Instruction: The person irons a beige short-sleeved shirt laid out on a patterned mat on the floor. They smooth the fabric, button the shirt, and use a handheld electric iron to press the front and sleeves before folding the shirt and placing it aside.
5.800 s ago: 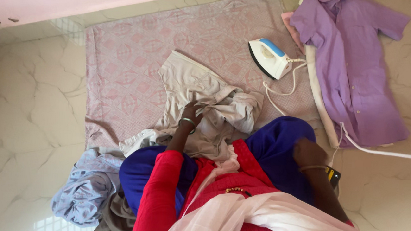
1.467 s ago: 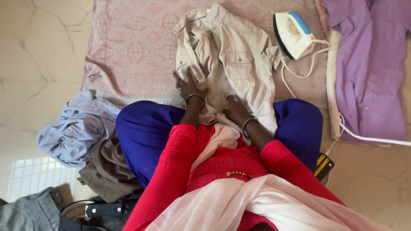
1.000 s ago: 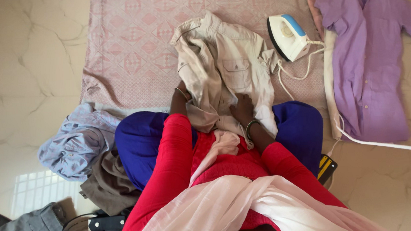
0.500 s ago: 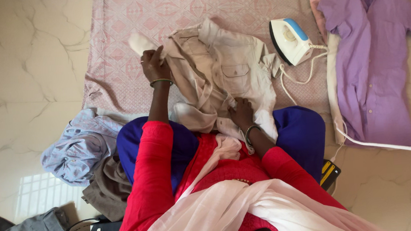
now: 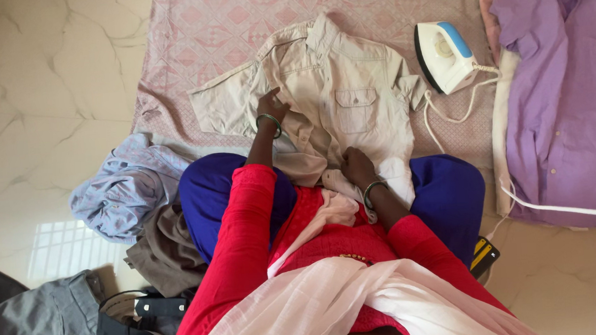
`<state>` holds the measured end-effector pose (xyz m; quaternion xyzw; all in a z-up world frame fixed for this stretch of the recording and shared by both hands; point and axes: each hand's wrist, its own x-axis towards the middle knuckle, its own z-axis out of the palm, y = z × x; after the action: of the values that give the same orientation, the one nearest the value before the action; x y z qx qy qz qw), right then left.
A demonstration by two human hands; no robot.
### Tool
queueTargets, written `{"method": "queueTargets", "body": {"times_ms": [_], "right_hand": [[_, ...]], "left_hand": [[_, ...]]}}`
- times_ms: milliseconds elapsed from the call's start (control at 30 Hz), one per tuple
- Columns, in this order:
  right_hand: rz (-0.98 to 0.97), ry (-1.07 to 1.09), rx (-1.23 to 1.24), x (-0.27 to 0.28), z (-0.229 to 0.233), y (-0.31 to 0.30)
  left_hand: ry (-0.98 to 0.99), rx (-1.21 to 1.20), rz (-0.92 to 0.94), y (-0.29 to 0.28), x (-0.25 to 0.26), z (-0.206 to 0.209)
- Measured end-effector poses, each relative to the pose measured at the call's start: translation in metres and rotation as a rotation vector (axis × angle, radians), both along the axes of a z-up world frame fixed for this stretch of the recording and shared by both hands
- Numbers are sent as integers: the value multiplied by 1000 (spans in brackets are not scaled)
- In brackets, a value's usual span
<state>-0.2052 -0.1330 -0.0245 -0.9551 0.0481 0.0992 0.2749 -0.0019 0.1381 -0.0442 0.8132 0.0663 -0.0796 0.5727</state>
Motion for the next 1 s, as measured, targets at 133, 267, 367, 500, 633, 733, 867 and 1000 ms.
{"method": "queueTargets", "body": {"times_ms": [133, 267, 367, 500, 633, 733, 867, 1000], "right_hand": [[3, 41, 5, 2, 0, 0], [2, 110, 33, 1, 7, 0], [59, 164, 86, -1, 13, -1], [99, 189, 142, -6, 28, -4], [-123, 87, -385, 29, 70, -24], [-379, 29, -502, 50, 83, -58], [-397, 154, -129, 48, 58, -79], [-324, 148, -173, 35, 46, -78]], "left_hand": [[-211, 296, -122, -8, 12, 6], [-160, 419, -273, -29, 3, 13], [-53, 691, -670, -72, 3, 21], [-138, 930, -838, -77, -43, 29], [36, 932, -810, -82, -62, 58], [108, 972, -859, -83, -70, 69], [59, 920, -883, -83, -68, 50], [-358, 913, -742, -82, -78, 7]]}}
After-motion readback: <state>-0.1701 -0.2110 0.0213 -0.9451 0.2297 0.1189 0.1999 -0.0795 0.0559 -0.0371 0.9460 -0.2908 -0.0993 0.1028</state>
